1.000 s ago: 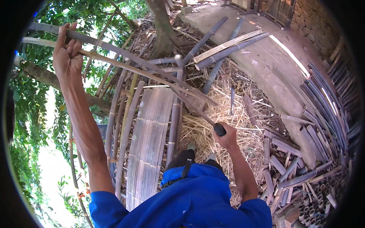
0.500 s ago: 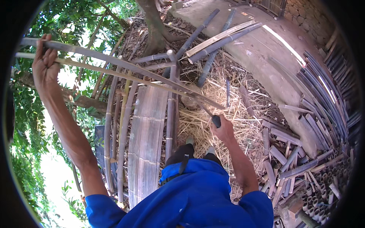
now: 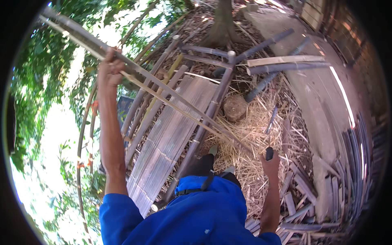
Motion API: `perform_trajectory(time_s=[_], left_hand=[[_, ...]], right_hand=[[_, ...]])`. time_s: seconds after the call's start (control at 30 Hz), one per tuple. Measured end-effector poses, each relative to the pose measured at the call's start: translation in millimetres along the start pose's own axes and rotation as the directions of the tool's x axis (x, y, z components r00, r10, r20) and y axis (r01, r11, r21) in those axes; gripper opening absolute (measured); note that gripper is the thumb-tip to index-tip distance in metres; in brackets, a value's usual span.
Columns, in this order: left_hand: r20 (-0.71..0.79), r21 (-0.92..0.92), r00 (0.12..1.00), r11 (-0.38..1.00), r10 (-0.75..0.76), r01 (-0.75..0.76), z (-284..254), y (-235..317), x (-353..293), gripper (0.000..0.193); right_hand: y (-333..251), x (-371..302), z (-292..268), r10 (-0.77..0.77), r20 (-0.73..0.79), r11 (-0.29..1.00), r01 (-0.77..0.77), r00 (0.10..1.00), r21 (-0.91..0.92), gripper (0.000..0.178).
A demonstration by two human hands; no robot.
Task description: The person strips layers from bamboo stalks by hand using a knife, working outdoors near a bamboo-processing workspace.
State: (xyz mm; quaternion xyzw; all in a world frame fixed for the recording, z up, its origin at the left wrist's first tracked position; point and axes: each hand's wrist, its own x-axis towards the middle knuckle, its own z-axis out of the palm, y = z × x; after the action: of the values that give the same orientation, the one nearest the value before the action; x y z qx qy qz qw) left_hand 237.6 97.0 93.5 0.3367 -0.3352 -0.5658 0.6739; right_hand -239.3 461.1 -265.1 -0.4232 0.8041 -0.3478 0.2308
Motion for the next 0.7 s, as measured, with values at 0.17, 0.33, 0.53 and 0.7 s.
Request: perform_trajectory(time_s=[0.17,0.33,0.53,0.7], left_hand=[[-0.023,-0.084,0.991,0.988,-0.134,0.131,-82.3,-43.8,-18.1,0.029],[-0.218,-0.145,0.947,0.968,-0.235,0.206,-186.7,-100.8,-32.9,0.029],[-0.392,-0.247,0.79,0.881,-0.471,0.403,-330.9,-177.1,-49.7,0.028],[-0.582,-0.153,0.576,0.773,-0.574,0.616,-422.4,-239.6,-74.0,0.027]], right_hand=[[-85.2,30.3,56.4,-0.258,0.441,0.965,0.207,0.86,0.159,0.053],[-125.2,16.7,122.6,-0.15,0.842,0.985,0.01,0.517,0.169,0.039],[-116.2,-0.8,189.1,0.133,0.958,0.991,-0.057,0.255,-0.122,0.039],[-110.6,-8.8,221.4,0.246,0.955,0.969,-0.006,0.168,-0.249,0.033]])
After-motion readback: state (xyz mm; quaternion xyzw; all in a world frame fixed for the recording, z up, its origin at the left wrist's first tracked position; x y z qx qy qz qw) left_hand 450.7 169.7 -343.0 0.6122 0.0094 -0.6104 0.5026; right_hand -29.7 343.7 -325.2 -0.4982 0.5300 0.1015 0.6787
